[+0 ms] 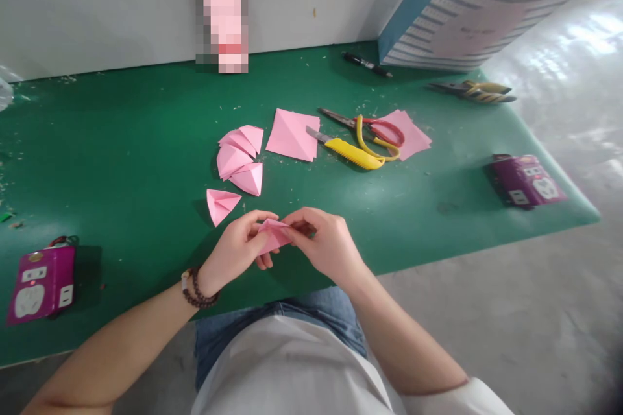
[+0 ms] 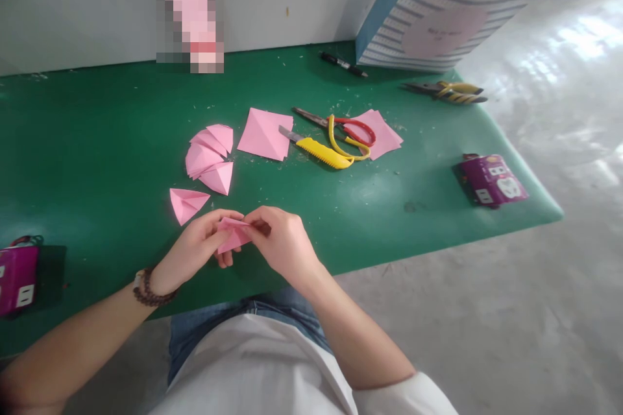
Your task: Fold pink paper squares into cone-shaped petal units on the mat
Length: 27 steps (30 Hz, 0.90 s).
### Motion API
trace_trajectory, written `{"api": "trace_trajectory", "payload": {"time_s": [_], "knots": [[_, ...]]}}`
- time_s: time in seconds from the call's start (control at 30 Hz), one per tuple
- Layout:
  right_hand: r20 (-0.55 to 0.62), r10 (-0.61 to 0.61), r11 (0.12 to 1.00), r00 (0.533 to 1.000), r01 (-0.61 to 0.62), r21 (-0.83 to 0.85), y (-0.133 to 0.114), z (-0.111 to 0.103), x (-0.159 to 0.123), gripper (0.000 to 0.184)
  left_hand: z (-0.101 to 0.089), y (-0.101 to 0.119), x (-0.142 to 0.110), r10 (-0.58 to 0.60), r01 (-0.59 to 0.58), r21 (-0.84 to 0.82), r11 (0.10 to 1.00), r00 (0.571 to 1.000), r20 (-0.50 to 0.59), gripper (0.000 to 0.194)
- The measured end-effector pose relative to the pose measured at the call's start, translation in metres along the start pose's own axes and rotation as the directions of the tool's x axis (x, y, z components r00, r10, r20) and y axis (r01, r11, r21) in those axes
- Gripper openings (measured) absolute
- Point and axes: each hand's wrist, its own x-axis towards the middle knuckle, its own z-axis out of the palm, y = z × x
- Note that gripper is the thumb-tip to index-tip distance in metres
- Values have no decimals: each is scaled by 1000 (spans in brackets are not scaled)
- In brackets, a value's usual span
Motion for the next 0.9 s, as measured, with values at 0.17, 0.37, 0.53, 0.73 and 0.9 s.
{"api": "trace_trajectory", "payload": {"time_s": [0.17, 0.37, 0.53, 0.73, 0.9], "knots": [[73, -135, 988, 988, 140, -63, -8, -1, -7, 19, -1, -2, 1, 34, -35, -28, 999, 999, -30, 14], [19, -17, 1000, 1000, 17, -24, 0, -6, -13, 14, 0, -2, -1, 49, -51, -24, 998, 996, -70, 11], [32, -18, 996, 999, 21, -92, 1, -6, -12, 15, 1, -3, -1, 57, -60, -38, 997, 996, -67, 9], [44, -83, 982, 996, 90, -167, -3, -7, -8, 11, 1, -2, 1, 46, -46, -7, 999, 998, -33, 15], [11, -82, 977, 997, 83, -199, -4, -9, -7, 16, -1, 1, -4, 242, -188, 343, 920, 963, -121, 20]]}}
